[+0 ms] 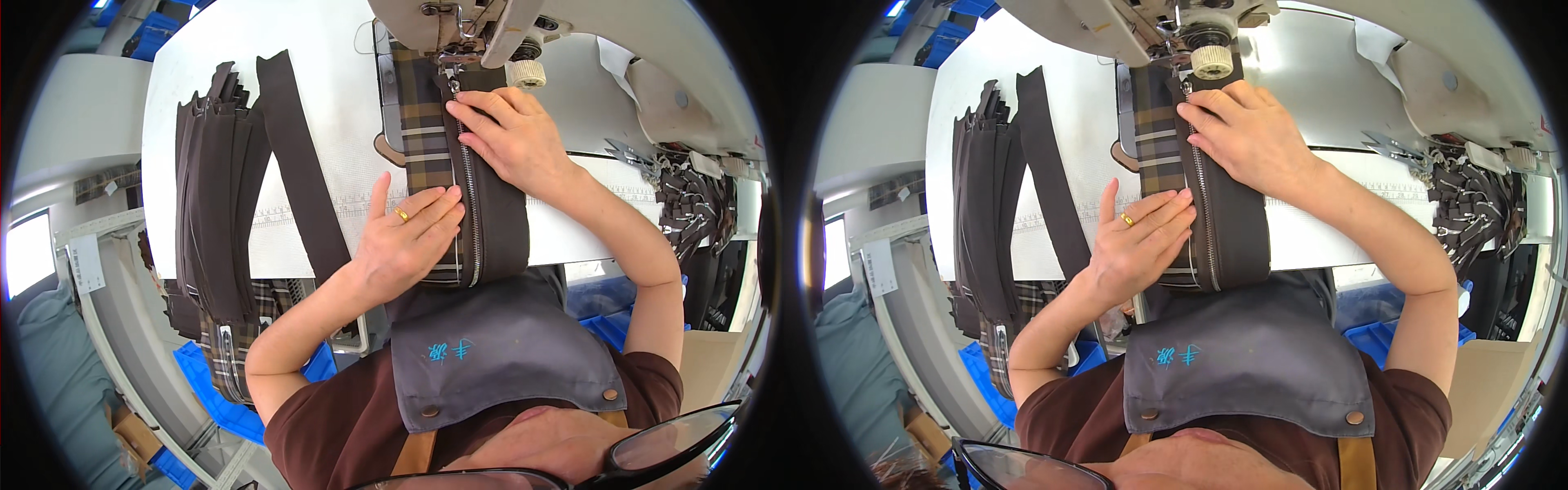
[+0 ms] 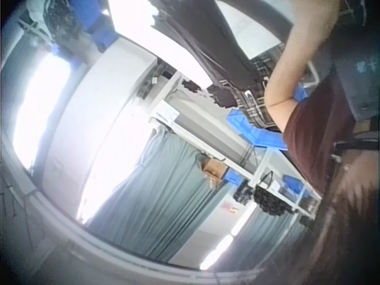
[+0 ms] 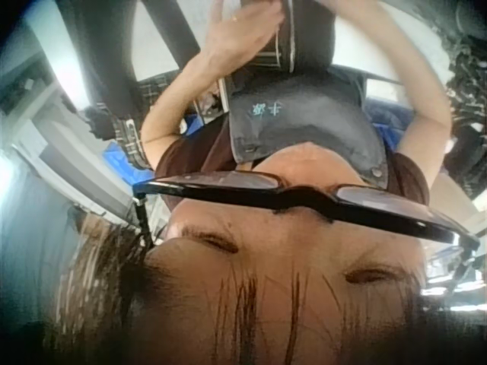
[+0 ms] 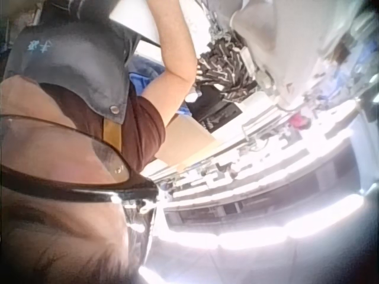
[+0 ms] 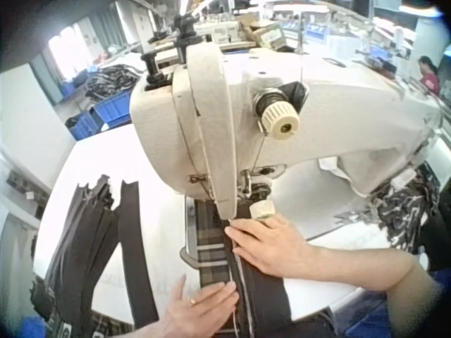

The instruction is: The person operates an industrial sewing machine to stitch a zipper onto a plaid fabric pouch. They guide the fabric under the needle, trim excess thread with scissors, and reposition the item to sew along the zipper's length. The person handles multiple pouches, stacking completed units to the side.

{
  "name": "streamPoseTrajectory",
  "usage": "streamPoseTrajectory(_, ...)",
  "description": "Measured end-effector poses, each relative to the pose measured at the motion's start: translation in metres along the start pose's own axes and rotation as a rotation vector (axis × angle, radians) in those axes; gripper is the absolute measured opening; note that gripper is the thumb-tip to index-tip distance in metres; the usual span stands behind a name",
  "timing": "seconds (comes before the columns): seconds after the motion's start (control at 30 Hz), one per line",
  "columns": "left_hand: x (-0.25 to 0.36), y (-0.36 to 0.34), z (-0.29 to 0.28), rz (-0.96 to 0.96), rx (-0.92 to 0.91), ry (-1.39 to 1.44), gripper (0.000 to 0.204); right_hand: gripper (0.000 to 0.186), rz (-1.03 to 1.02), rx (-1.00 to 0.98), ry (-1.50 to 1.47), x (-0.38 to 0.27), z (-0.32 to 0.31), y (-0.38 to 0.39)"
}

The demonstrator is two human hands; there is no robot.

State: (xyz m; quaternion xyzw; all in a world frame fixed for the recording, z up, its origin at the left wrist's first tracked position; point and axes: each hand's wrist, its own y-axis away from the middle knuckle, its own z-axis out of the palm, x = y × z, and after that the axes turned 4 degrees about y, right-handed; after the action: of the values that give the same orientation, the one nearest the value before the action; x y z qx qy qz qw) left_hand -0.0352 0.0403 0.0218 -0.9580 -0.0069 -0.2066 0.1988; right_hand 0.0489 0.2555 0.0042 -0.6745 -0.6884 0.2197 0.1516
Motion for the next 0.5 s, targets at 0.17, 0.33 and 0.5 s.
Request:
streamPoseTrajectory(0.17,-0.005,0.000,-0.002,0.046,0.006,-0.019,0.027,0.045,0.003,-0.156,-0.396,0.010,-0.037,0.005)
streamPoseTrajectory(0.33,-0.004,0.001,0.000,0.055,0.025,-0.027,0.027,0.062,-0.073,-0.602,-0.304,-0.023,-0.098,0.042)
streamPoseTrajectory(0.5,-0.006,0.001,0.001,0.069,0.028,-0.036,0.028,0.062,-0.161,-0.405,-0.181,-0.049,-0.078,0.070)
